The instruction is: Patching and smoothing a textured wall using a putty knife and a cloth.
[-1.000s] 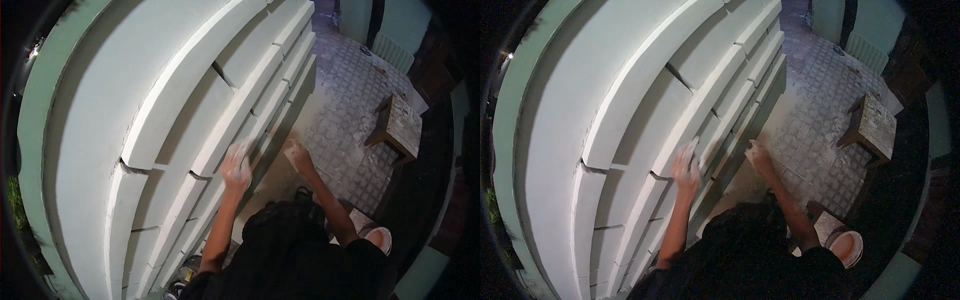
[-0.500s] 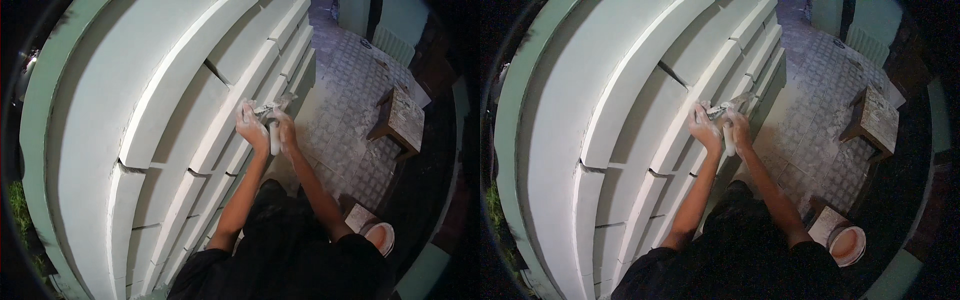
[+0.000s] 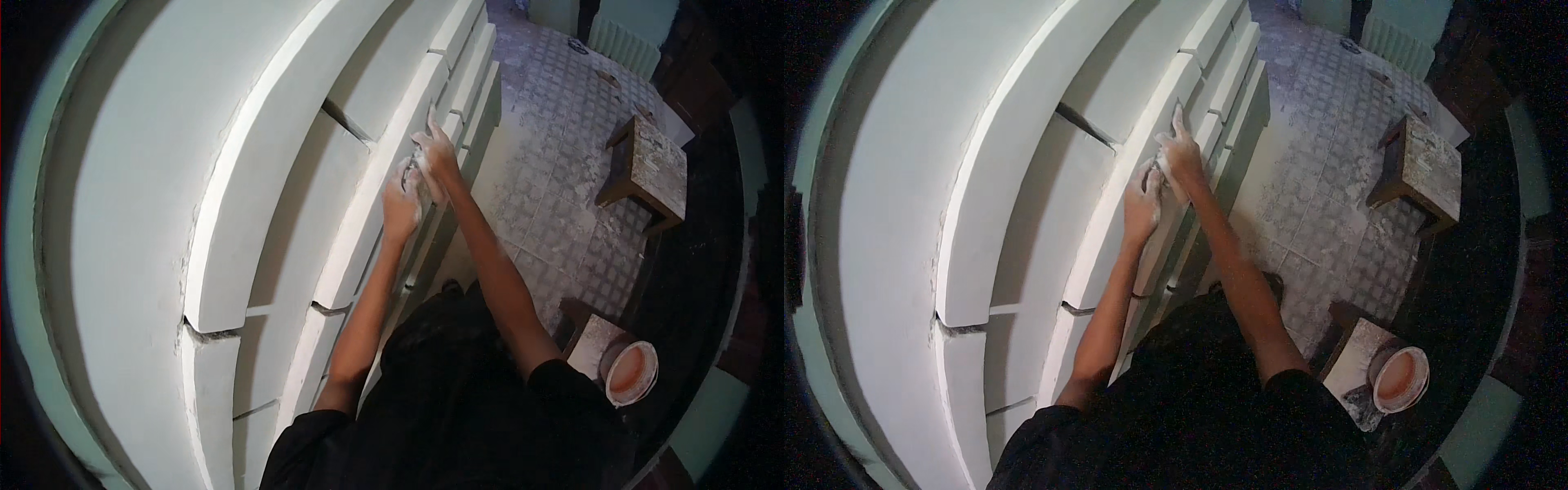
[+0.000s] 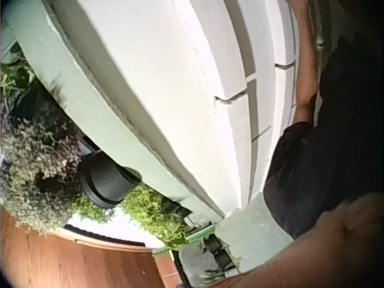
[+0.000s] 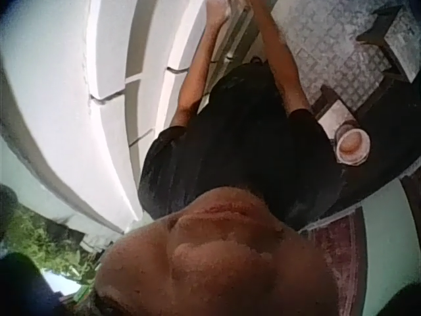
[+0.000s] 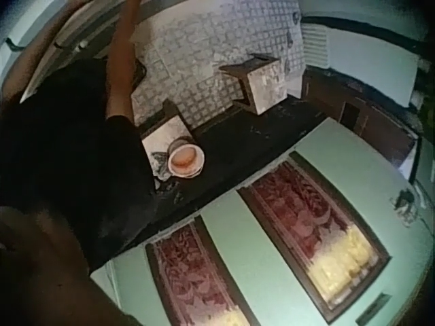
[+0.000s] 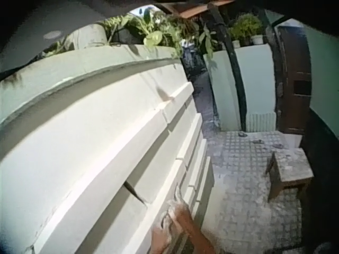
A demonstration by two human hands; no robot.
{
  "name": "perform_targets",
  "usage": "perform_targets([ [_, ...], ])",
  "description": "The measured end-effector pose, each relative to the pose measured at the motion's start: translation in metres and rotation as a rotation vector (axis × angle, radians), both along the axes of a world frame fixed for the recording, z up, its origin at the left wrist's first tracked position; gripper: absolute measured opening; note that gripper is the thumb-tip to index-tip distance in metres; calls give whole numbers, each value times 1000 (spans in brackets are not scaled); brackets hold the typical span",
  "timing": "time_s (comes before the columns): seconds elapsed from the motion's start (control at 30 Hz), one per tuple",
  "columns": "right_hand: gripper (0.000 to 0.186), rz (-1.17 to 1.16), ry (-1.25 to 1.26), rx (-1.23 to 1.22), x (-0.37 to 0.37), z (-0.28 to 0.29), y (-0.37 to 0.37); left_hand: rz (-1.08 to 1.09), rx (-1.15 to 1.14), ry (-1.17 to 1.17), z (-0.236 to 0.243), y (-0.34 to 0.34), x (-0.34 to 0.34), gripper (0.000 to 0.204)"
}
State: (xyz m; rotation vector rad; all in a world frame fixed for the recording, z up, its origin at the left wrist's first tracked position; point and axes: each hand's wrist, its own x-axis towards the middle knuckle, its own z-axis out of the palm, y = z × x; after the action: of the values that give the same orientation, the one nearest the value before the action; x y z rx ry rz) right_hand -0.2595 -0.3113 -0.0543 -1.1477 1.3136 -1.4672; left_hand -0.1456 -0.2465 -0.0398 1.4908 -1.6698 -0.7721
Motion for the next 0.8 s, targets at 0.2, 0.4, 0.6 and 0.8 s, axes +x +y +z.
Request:
perform_targets([
  [0.2,79,-143,126,-110,-7,-24,-30,7,5,-32,16,-7,-18,34],
  [0.4,74,0,-4,26,-12,-6,-31,40,-64,-72,5,-11,-14,34],
  [0.6,72,-22,-21,-24,-15,-16,-33,23,-80,-104,15,-2,-24,34],
  [0.8,49,58,0,97,-23,-23,-46,16,-55,-88,7,-13,-25,32],
])
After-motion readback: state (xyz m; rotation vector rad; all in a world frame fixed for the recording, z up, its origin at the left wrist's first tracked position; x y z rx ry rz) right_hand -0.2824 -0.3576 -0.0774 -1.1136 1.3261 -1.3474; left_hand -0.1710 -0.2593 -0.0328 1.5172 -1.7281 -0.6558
